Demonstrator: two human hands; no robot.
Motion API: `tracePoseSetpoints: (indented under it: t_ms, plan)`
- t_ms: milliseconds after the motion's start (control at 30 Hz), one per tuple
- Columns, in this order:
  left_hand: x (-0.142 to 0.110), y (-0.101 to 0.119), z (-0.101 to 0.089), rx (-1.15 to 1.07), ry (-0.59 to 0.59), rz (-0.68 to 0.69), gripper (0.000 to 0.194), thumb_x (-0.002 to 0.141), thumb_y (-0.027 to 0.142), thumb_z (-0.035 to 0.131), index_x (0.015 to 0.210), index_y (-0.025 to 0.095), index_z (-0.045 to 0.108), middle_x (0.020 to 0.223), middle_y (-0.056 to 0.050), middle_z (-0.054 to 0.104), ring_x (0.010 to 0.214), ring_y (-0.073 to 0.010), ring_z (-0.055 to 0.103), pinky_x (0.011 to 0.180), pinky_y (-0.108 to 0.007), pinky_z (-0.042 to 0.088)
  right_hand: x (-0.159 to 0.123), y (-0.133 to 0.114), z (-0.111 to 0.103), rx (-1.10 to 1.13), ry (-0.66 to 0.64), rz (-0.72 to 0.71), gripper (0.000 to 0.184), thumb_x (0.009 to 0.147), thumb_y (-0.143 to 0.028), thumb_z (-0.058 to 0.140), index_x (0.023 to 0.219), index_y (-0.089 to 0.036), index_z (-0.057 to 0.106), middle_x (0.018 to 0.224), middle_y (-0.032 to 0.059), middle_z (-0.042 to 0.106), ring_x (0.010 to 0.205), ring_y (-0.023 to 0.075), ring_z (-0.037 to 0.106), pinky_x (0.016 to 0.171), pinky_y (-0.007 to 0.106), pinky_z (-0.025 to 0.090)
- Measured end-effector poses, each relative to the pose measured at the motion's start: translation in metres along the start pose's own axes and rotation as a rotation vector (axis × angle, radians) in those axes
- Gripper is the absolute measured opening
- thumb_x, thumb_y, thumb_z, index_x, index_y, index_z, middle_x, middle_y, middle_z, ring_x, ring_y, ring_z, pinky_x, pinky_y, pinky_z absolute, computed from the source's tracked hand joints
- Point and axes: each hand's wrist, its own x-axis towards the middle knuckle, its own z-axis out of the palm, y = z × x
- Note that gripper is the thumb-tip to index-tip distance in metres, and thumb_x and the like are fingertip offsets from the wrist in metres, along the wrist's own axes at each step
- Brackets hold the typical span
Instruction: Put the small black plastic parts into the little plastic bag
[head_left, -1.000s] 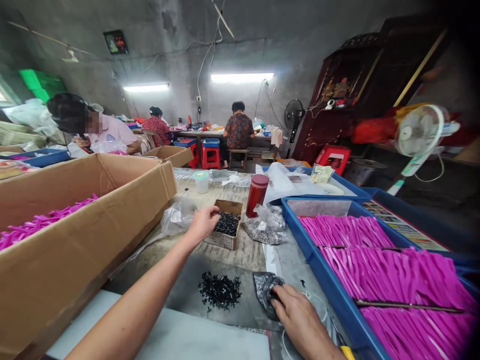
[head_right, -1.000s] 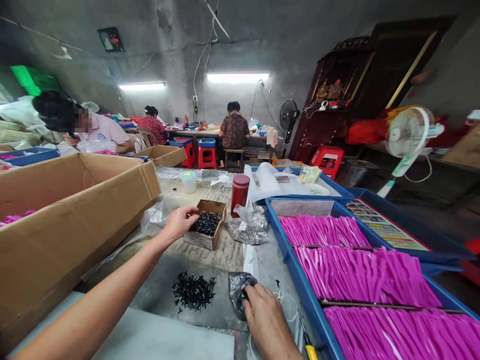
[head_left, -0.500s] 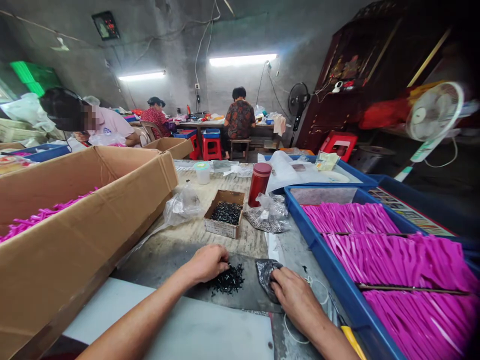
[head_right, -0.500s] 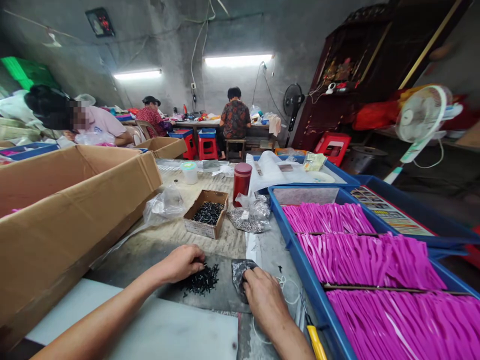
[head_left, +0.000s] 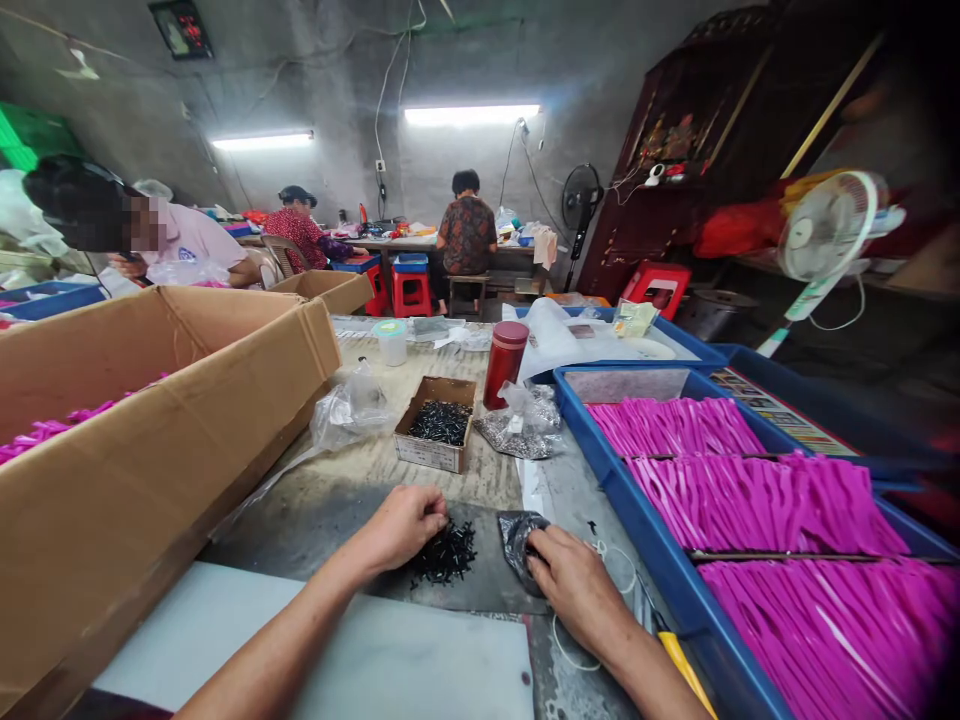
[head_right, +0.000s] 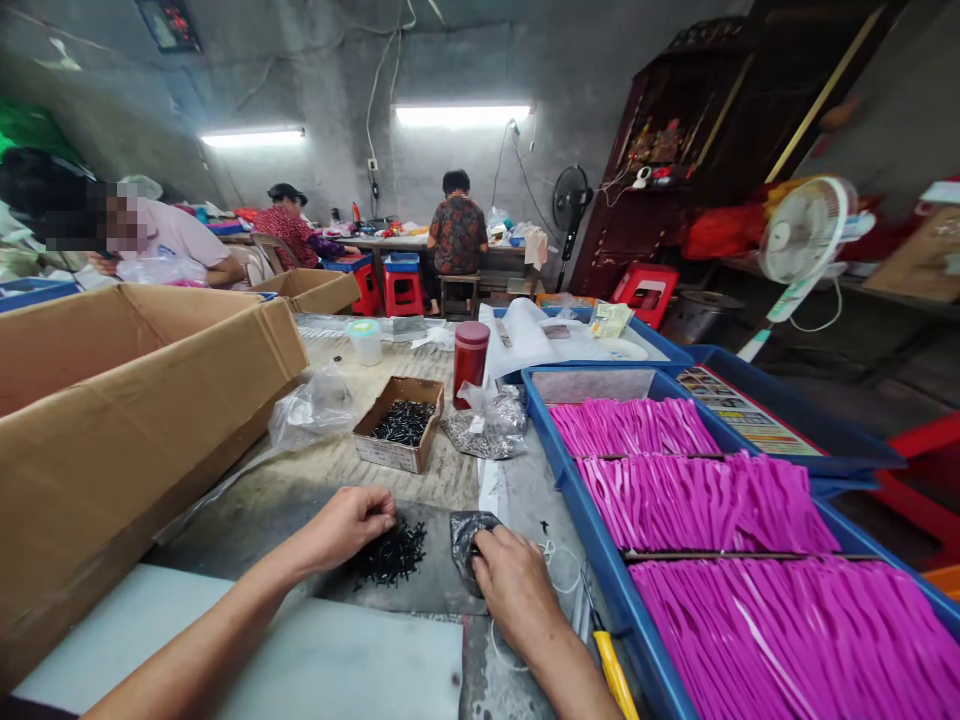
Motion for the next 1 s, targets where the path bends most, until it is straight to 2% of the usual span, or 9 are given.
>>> tracePoseSetpoints:
  t_ms: [133,267,367,500,667,867,1000]
  plan:
    - [0.001,0.007,0.001,-0.181,0.065,-0.046,0.009,0.064,0.018,0.047,0.061,0.013,0.054,0.05,0.005,0.043,0.049,-0.0085,0.036,0.046,-0.017,0.028,0.0,0.0,0.003,-0.043,0.027,-0.015,0.019,0.074,-0.013,0.041,0.071,-0.021,0.058,0.071,0.0022,0.059,0.071,0.0172,0.054,0.061,0.026,0.033]
    - [0.001,0.018,0.013,-0.346,0.064,-0.038,0.015,0.065,0.02,0.048,0.072,0.012,0.059,0.055,0.003,0.052,0.052,-0.0098,0.043,0.05,-0.018,0.034,-0.001,-0.002,0.003,-0.082,0.037,-0.019,0.018,0.075,-0.012,0.041,0.07,-0.02,0.057,0.073,0.0023,0.059,0.072,0.0171,0.054,0.061,0.026,0.032]
    - [0.002,0.023,0.025,-0.378,0.049,-0.009,0.02,0.067,0.023,0.048,0.076,0.013,0.062,0.062,0.001,0.059,0.059,-0.0123,0.049,0.057,-0.02,0.037,-0.001,-0.003,0.001,-0.083,0.043,-0.023,0.018,0.075,-0.011,0.041,0.071,-0.02,0.056,0.074,0.0027,0.06,0.072,0.0173,0.054,0.061,0.027,0.031]
    - [0.003,0.024,0.037,-0.445,0.005,-0.016,0.024,0.071,0.024,0.045,0.081,0.012,0.064,0.064,0.0,0.061,0.058,-0.0125,0.05,0.055,-0.02,0.038,-0.002,-0.004,-0.002,-0.064,0.041,-0.019,0.018,0.075,-0.009,0.04,0.072,-0.018,0.055,0.075,0.0035,0.06,0.074,0.0178,0.054,0.063,0.028,0.031]
    - [0.004,0.019,0.038,-0.537,0.024,0.011,0.023,0.067,0.021,0.049,0.082,0.012,0.064,0.076,-0.003,0.062,0.068,-0.0139,0.051,0.065,-0.023,0.038,-0.005,-0.002,-0.004,0.007,0.067,-0.01,0.018,0.075,-0.009,0.039,0.071,-0.017,0.054,0.075,0.0034,0.06,0.074,0.0167,0.053,0.064,0.027,0.03]
    - [0.002,0.017,0.04,-0.756,-0.057,-0.095,0.017,0.065,0.022,0.051,0.073,0.011,0.06,0.057,0.002,0.054,0.047,-0.0063,0.041,0.046,-0.017,0.032,-0.006,-0.002,-0.007,0.112,0.107,0.008,0.018,0.074,-0.009,0.038,0.067,-0.017,0.053,0.07,0.0023,0.059,0.068,0.0152,0.052,0.062,0.026,0.03]
    - [0.002,0.02,0.042,-0.888,-0.099,-0.142,0.016,0.062,0.025,0.054,0.068,0.011,0.056,0.063,0.0,0.056,0.046,-0.0054,0.042,0.039,-0.015,0.028,-0.008,-0.002,-0.008,0.158,0.125,0.004,0.016,0.073,-0.011,0.038,0.066,-0.018,0.051,0.068,0.0015,0.057,0.066,0.0149,0.051,0.06,0.026,0.031]
